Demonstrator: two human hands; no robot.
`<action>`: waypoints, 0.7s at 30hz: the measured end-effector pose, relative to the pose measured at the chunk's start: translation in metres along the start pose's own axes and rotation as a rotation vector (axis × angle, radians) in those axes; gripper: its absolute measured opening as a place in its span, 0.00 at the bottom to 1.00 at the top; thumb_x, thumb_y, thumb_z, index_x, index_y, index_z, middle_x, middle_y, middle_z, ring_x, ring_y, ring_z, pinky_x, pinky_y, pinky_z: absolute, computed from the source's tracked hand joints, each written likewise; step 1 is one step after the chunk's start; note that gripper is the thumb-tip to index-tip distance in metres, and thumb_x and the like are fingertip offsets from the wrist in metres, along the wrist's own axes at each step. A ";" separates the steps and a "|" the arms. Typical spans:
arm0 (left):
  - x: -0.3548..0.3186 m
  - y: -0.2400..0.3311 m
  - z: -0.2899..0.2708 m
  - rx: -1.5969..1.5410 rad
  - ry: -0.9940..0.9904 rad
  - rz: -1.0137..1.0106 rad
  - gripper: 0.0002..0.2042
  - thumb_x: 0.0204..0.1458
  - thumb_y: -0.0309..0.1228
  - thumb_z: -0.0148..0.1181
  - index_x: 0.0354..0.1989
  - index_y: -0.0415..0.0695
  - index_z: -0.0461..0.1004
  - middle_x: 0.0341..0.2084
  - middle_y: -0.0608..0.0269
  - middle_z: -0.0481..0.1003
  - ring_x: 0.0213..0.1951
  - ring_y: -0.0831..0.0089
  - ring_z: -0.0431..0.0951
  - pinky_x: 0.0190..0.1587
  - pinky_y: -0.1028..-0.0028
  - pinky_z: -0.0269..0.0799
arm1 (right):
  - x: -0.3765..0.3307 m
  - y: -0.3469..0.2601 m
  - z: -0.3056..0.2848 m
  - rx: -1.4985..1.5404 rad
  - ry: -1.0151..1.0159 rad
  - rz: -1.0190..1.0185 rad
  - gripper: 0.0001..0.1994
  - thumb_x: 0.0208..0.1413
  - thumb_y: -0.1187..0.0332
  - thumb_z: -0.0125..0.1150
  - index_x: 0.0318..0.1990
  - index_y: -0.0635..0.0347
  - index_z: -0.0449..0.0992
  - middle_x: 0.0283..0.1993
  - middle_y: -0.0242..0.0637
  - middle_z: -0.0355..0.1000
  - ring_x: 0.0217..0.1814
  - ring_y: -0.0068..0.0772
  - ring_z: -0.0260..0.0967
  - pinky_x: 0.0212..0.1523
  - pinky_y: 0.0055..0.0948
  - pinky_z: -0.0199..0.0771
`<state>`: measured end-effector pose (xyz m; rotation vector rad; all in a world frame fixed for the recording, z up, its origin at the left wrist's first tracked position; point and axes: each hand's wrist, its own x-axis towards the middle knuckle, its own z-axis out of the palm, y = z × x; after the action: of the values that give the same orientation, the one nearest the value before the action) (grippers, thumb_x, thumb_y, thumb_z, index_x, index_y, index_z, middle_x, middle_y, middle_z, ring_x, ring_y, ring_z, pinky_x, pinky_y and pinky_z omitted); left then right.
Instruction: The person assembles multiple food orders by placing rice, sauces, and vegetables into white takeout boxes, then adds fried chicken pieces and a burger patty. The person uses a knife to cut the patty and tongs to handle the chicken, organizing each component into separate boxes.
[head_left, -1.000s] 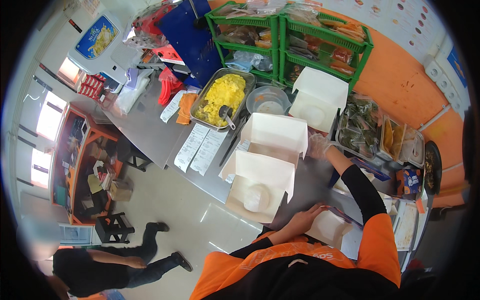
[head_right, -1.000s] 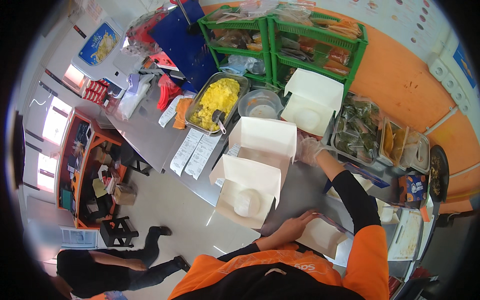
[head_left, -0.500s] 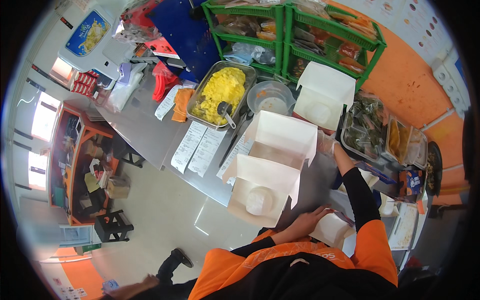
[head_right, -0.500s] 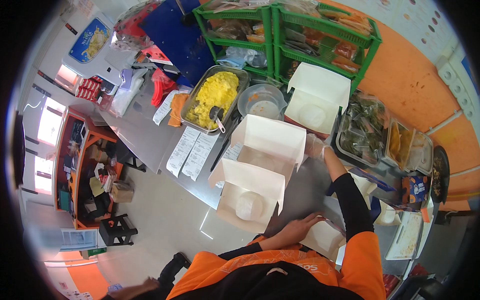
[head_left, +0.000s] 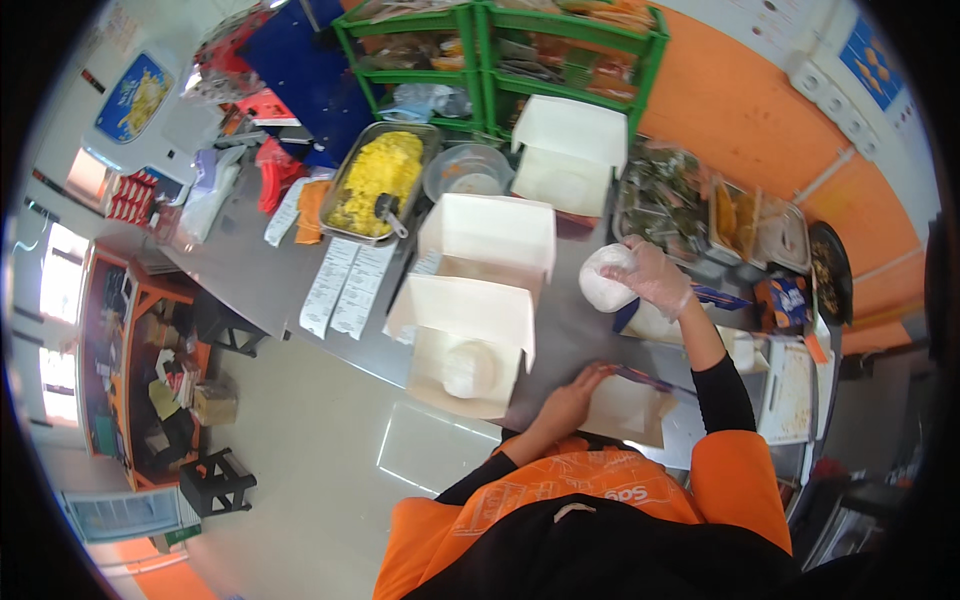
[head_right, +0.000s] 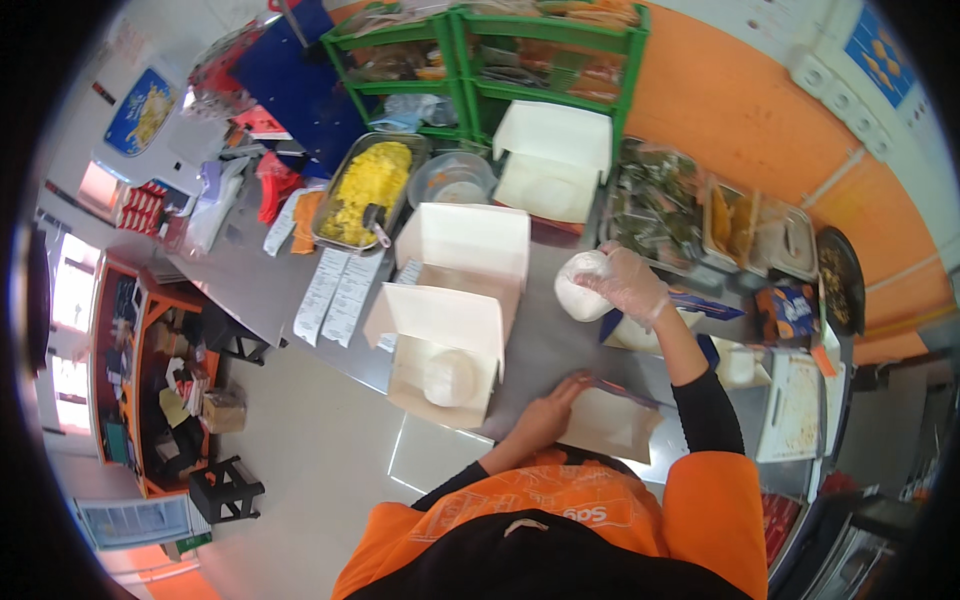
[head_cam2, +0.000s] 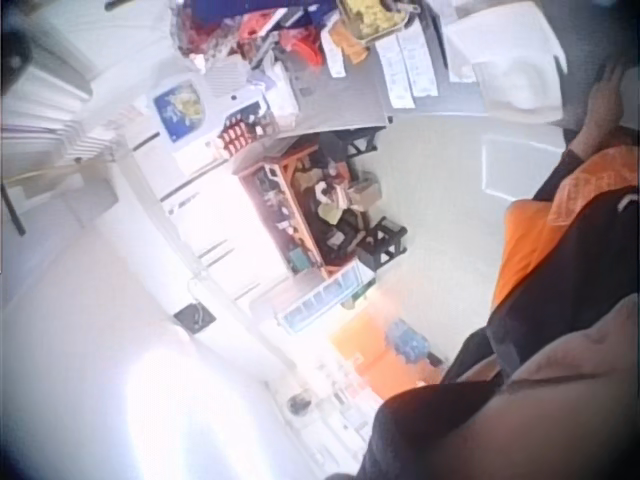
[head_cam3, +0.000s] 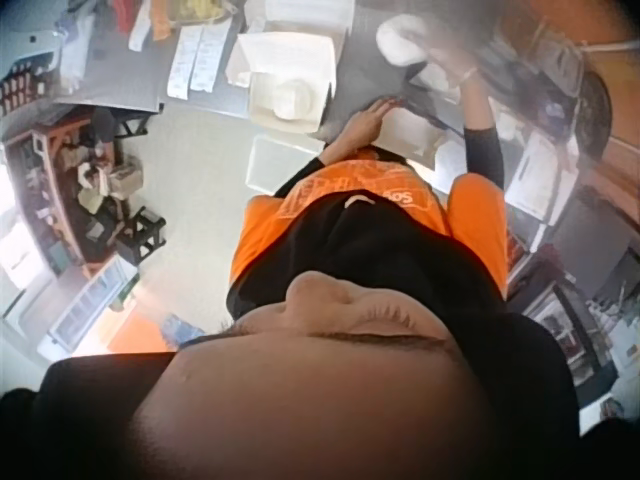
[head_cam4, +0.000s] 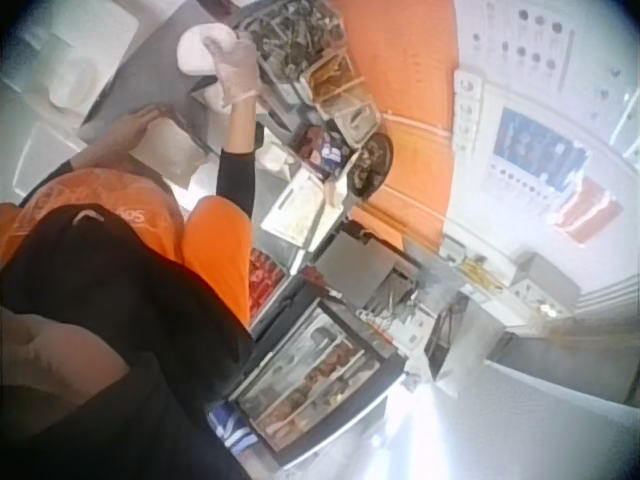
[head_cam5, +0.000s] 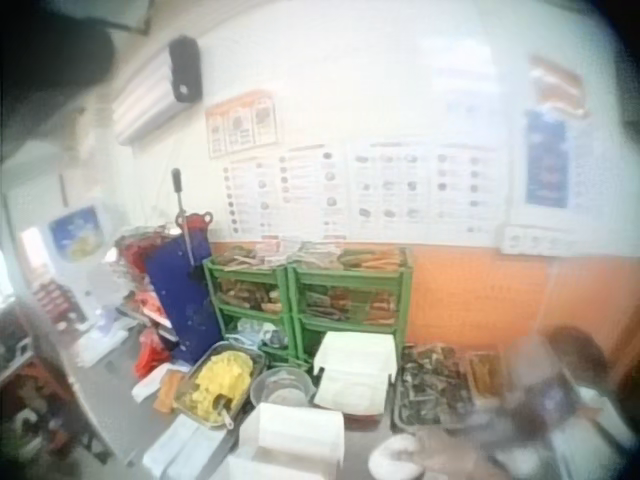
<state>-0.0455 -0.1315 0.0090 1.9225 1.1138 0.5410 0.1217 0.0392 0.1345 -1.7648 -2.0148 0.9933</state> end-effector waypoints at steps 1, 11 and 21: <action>0.000 0.002 -0.001 0.008 0.010 -0.008 0.28 0.45 0.18 0.45 0.58 0.52 0.59 0.58 0.59 0.62 0.38 0.50 0.76 0.36 0.57 0.75 | -0.015 0.003 -0.005 0.147 0.000 0.000 0.29 0.47 0.52 0.66 0.47 0.69 0.69 0.42 0.48 0.74 0.45 0.38 0.73 0.44 0.32 0.70; 0.003 0.019 -0.004 0.012 0.097 0.004 0.25 0.48 0.20 0.45 0.58 0.47 0.58 0.60 0.56 0.60 0.41 0.48 0.74 0.39 0.55 0.73 | -0.100 0.007 -0.038 1.020 -0.371 -0.227 0.24 0.55 0.59 0.61 0.54 0.66 0.66 0.48 0.33 0.70 0.48 0.24 0.68 0.52 0.28 0.67; 0.007 0.016 0.020 0.000 0.217 -0.132 0.25 0.49 0.22 0.45 0.57 0.55 0.60 0.60 0.61 0.61 0.40 0.48 0.74 0.37 0.54 0.72 | -0.136 0.049 0.037 -0.248 -0.415 -0.228 0.33 0.50 0.46 0.61 0.54 0.63 0.64 0.48 0.50 0.69 0.53 0.48 0.67 0.53 0.37 0.66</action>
<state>-0.0201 -0.1386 0.0101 1.8062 1.3675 0.6879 0.1644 -0.1007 0.1056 -1.4793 -2.6272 1.1483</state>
